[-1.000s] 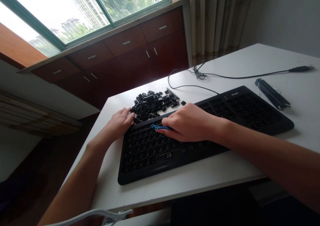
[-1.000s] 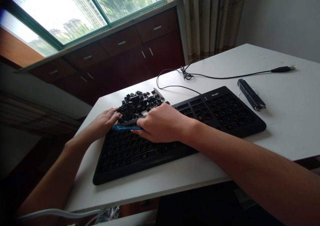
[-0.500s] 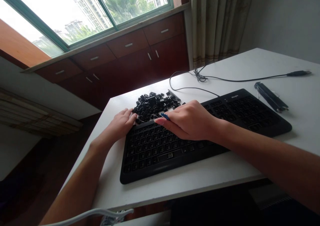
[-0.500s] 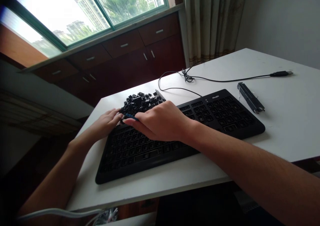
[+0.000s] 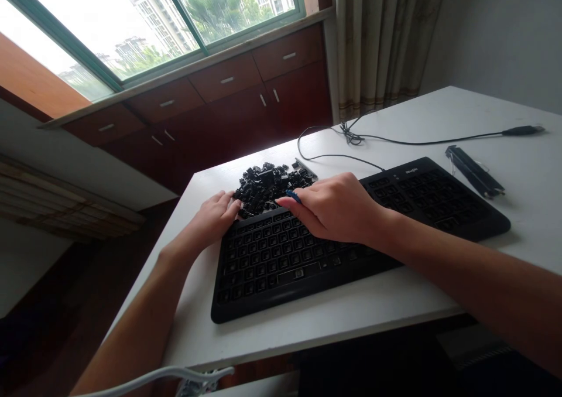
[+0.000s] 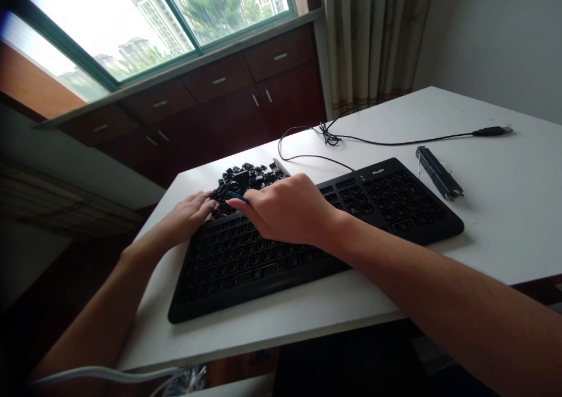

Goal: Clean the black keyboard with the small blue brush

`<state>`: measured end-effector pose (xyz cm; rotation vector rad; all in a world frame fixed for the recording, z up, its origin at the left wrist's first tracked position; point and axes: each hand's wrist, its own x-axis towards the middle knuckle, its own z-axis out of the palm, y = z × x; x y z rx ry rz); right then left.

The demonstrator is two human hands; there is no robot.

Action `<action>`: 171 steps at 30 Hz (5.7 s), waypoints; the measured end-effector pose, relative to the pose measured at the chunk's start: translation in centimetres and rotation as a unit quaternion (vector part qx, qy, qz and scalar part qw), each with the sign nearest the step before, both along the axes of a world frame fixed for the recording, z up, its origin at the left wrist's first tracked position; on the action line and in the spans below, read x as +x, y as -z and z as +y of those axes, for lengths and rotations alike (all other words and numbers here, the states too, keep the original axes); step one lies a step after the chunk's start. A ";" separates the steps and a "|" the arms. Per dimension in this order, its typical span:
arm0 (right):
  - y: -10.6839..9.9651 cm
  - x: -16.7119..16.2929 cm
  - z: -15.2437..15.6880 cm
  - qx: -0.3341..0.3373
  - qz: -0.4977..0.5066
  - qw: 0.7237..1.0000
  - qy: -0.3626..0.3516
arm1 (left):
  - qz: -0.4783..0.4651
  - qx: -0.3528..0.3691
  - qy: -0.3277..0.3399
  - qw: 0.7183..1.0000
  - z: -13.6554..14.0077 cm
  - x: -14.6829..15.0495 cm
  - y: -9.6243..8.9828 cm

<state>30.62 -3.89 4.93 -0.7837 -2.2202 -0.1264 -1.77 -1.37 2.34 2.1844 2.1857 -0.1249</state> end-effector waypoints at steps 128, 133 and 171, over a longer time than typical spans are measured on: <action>-0.5 0.2 -0.5 -0.034 -0.050 0.992 -0.112 | 0.005 0.007 0.012 1.000 -0.1 0.4 -0.2; -0.4 0.1 -0.4 -0.017 -0.038 0.993 -0.110 | 0.003 0.012 0.011 1.000 -0.1 0.3 -0.2; -0.1 0.0 -0.2 -0.029 -0.053 0.997 -0.056 | -0.002 0.000 0.019 1.000 -0.3 0.2 -0.4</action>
